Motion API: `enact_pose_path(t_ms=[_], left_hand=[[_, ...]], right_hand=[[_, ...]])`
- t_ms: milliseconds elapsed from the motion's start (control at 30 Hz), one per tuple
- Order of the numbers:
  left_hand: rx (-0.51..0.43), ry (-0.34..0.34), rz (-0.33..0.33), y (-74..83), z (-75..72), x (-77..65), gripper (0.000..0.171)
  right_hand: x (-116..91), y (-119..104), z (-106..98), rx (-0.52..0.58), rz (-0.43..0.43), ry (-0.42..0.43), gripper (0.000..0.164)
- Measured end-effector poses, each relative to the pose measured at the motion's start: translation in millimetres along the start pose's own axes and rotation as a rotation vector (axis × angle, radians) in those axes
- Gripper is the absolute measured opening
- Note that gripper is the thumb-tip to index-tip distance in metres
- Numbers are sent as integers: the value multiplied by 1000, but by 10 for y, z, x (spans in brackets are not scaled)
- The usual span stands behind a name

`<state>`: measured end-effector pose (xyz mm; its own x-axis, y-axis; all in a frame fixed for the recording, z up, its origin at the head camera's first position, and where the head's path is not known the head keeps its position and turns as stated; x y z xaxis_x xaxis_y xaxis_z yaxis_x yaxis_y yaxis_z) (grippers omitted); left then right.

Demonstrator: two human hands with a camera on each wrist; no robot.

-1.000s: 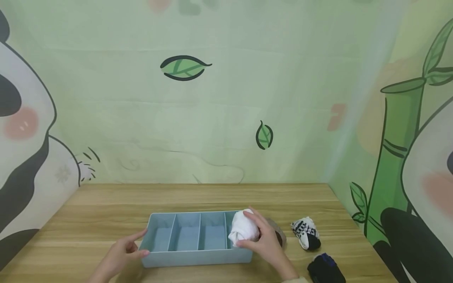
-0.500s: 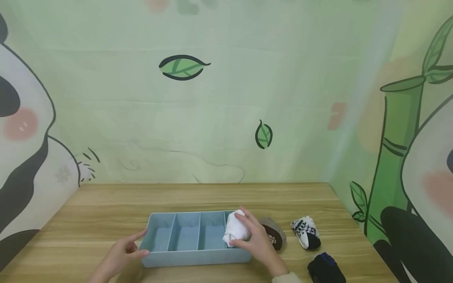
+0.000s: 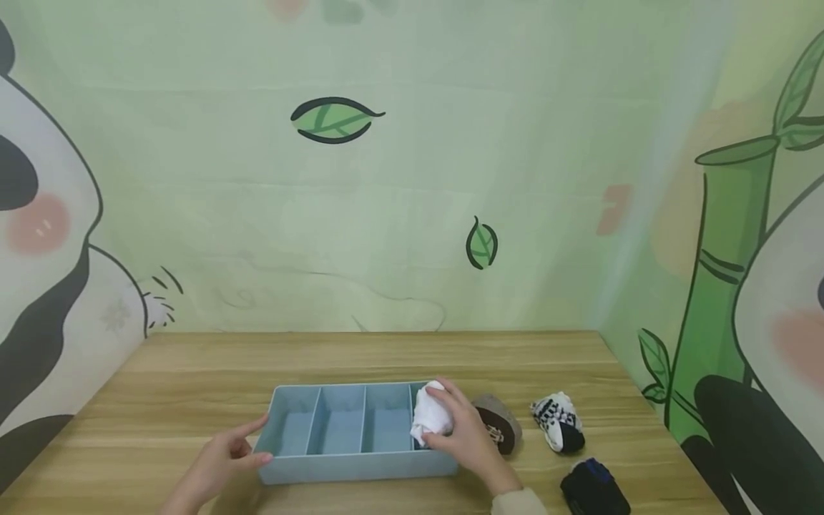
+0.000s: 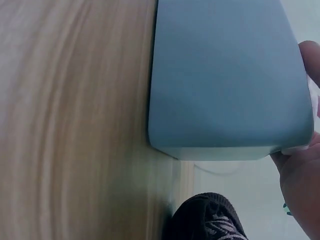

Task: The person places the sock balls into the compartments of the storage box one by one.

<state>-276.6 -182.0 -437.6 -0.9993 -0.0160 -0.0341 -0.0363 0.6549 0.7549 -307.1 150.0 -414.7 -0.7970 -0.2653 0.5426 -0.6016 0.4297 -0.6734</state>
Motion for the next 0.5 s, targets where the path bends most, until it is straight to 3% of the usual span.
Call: enact_pose_path(t_ms=[500], left_hand=[[-7, 2, 10, 7, -1, 9, 60]], right_hand=[[31, 39, 47, -15, 19, -60, 60]])
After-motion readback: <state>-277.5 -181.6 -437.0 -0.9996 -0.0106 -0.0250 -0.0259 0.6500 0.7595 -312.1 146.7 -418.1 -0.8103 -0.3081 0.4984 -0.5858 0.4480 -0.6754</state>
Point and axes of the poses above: each hand's wrist, its own x-axis towards the middle knuckle, its own z-axis out of the palm, y = z × x, the point moved 8 cm from there along x, towards the middle knuckle, and after that the axes turned 5 degrees about x, right-handed, at the moved point
